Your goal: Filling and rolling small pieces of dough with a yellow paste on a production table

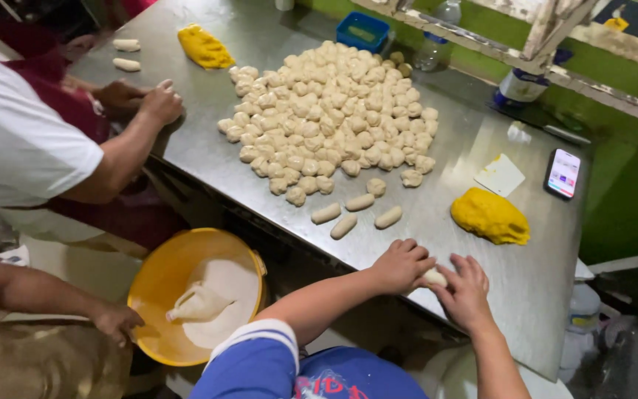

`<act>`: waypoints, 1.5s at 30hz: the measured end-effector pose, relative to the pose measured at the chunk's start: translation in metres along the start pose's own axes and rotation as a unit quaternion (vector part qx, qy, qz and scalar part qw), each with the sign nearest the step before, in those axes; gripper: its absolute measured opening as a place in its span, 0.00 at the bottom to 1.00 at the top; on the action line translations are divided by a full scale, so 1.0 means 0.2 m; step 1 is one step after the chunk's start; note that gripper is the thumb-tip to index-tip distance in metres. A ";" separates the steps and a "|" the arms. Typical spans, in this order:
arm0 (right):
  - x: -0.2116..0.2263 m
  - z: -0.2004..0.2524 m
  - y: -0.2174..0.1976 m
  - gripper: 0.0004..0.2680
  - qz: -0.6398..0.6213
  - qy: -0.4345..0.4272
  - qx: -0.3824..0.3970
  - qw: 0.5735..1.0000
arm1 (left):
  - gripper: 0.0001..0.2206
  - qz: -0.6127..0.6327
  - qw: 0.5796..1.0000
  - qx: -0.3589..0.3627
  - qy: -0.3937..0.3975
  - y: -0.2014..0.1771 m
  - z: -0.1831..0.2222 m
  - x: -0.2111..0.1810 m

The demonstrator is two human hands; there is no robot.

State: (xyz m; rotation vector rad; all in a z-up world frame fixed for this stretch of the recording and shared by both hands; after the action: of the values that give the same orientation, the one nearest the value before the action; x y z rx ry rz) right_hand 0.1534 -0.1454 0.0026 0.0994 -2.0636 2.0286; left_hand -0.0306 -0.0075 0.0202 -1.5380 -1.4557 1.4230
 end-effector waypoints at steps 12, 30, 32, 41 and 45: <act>-0.03 0.11 -0.16 0.19 -0.371 -0.139 -0.120 0.910 | 0.06 0.132 0.986 -0.089 0.043 0.08 0.02 -0.15; -1.18 -0.41 -0.21 0.10 0.095 0.020 -0.153 0.983 | 0.19 -0.100 0.950 -0.074 -0.287 -0.25 -0.13 0.60; -1.18 -0.44 -0.22 0.08 0.128 0.071 -0.153 0.977 | 0.20 -0.112 0.948 -0.031 -0.295 -0.27 -0.21 0.72; -0.87 -0.15 -0.34 0.17 -0.381 0.262 -0.167 0.871 | 0.05 0.105 0.988 -0.109 -0.022 -0.36 -0.48 0.49; -0.31 -0.09 -0.40 0.18 -0.572 0.139 -0.131 0.798 | 0.07 0.061 0.983 -0.068 0.162 0.10 -0.42 0.25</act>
State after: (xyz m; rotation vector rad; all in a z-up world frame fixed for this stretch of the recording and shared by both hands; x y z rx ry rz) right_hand 0.2336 -0.1376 0.0677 0.7392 -1.4356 0.9199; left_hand 0.0453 0.0557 0.0088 -1.8715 -1.2991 1.0904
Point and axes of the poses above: each hand's wrist, its own z-axis away from the middle knuckle, its own y-axis out of the palm, x = y × z, the point moved 1 cm from there along -z, towards the middle knuckle, and after that the axes turned 14 degrees about x, right-handed, at the moved point
